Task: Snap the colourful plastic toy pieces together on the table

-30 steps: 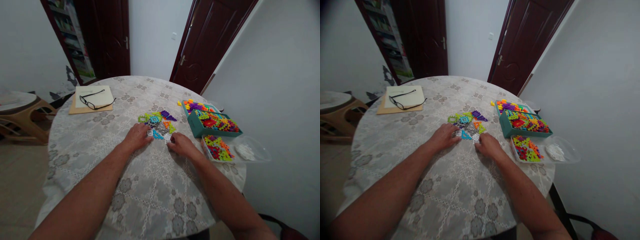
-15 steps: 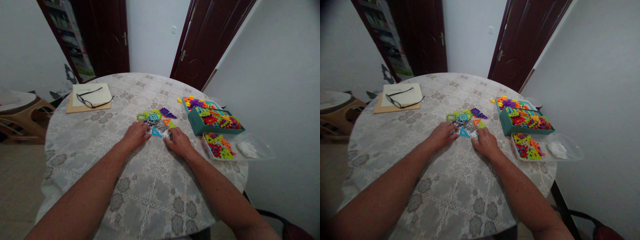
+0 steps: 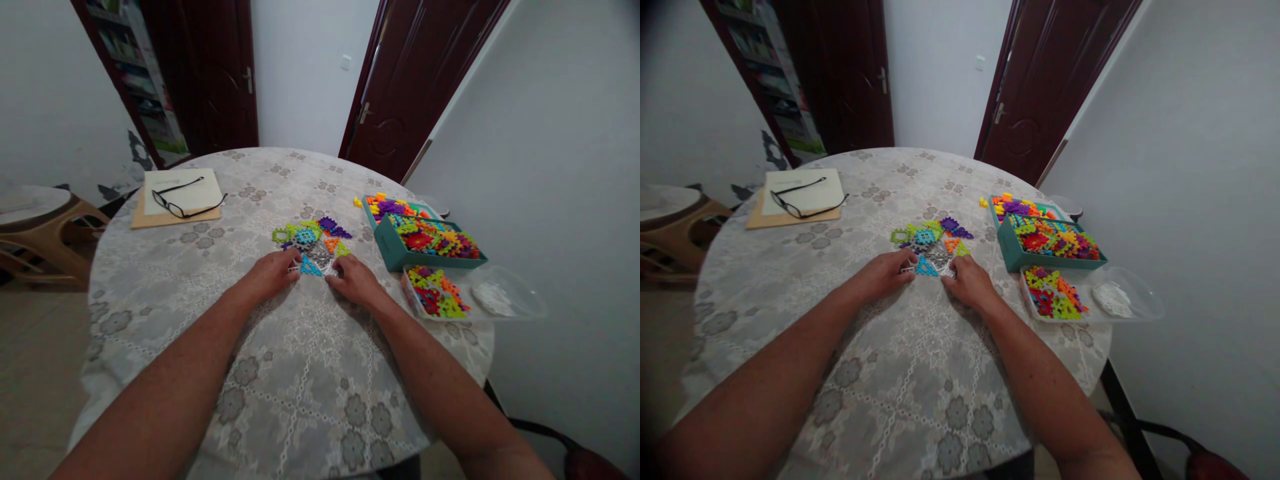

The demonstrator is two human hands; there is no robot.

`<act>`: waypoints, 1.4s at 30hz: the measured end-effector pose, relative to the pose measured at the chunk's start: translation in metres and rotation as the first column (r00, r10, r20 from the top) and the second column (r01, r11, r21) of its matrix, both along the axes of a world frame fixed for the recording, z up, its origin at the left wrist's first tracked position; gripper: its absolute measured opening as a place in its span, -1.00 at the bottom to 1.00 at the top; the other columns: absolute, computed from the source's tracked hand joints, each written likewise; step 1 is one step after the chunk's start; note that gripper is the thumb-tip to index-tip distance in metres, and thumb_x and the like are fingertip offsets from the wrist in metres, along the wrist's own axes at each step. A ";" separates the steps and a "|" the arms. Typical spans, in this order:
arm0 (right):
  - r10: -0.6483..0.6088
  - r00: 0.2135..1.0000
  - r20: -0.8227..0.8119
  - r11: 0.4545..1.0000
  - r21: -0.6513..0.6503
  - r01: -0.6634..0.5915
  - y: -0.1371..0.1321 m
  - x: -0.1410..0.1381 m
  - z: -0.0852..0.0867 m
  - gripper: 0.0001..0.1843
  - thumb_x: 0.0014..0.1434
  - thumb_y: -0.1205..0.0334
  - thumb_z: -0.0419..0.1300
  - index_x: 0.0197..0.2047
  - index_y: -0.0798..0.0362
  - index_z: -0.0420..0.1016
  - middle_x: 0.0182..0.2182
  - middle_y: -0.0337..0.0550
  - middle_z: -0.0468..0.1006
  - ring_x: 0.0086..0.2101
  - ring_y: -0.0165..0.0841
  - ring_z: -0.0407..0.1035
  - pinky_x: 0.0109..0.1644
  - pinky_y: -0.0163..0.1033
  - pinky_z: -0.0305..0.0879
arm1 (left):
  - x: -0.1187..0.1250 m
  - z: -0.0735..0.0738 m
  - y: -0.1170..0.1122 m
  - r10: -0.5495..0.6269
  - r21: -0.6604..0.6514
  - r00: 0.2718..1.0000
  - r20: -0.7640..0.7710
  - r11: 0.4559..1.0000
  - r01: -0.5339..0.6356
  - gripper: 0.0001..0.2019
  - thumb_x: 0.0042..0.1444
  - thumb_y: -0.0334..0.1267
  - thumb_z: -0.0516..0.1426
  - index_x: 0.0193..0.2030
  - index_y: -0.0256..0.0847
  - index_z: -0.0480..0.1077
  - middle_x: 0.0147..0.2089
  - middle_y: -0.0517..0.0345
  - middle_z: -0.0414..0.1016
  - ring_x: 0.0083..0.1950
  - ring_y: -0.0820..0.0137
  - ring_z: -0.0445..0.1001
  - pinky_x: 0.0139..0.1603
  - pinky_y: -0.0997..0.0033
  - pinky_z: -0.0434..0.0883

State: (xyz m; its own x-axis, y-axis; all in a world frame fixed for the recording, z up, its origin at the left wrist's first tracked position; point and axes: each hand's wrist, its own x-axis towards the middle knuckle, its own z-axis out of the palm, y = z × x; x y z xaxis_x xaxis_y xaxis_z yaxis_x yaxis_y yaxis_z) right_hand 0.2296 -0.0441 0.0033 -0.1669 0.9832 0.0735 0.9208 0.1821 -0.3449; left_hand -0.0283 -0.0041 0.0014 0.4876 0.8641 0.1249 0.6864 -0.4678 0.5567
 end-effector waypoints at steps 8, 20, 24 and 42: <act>0.009 0.984 -0.178 1.000 0.002 -0.009 -0.012 0.006 0.001 -0.78 0.21 0.20 0.35 -0.10 -0.02 0.46 -0.19 -0.19 0.60 -0.19 -0.31 0.45 -0.12 -0.26 0.29 | 0.012 0.012 -0.012 -0.082 -0.063 0.994 0.078 0.994 0.086 -0.80 0.27 -0.19 0.11 -0.12 -0.05 0.58 -0.18 0.04 0.65 -0.17 0.21 0.54 -0.10 0.26 0.39; -0.118 0.983 -0.138 0.989 -0.103 0.105 -0.011 0.000 0.004 -0.79 0.16 0.23 0.33 -0.12 0.05 0.54 -0.26 -0.16 0.62 -0.29 -0.33 0.43 -0.23 -0.28 0.19 | 0.016 0.011 -0.014 -0.161 -0.191 0.980 0.117 0.965 0.181 -0.78 0.27 -0.20 0.16 -0.03 -0.13 0.57 -0.18 0.09 0.63 -0.12 0.27 0.50 -0.05 0.33 0.35; -0.124 0.984 -0.129 0.990 -0.077 0.115 -0.011 0.000 0.001 -0.76 0.17 0.20 0.33 -0.09 0.05 0.54 -0.22 -0.12 0.61 -0.26 -0.30 0.42 -0.22 -0.27 0.18 | 0.018 0.009 -0.016 -0.127 -0.202 0.981 0.145 0.967 0.155 -0.80 0.22 -0.22 0.20 -0.04 -0.14 0.54 -0.19 0.11 0.62 -0.13 0.28 0.51 -0.09 0.35 0.34; 0.255 0.833 -0.491 0.956 0.001 -0.292 -0.027 -0.013 0.003 -0.91 0.23 0.25 0.25 -0.17 0.00 0.49 -0.37 -0.32 0.47 -0.36 -0.40 0.31 -0.26 -0.30 0.18 | 0.021 0.007 -0.016 -0.231 -0.083 0.971 0.058 0.968 0.235 -0.89 0.28 -0.22 0.23 -0.14 -0.15 0.57 -0.27 0.16 0.58 -0.24 0.35 0.45 -0.15 0.36 0.28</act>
State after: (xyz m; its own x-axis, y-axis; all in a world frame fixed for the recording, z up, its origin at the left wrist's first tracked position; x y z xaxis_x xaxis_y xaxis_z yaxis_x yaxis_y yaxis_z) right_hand 0.2167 -0.0712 0.0059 -0.3918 0.9082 0.1471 0.5519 0.3599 -0.7522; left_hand -0.0071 -0.0205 0.0087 0.6722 0.7359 0.0810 0.5363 -0.5595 0.6320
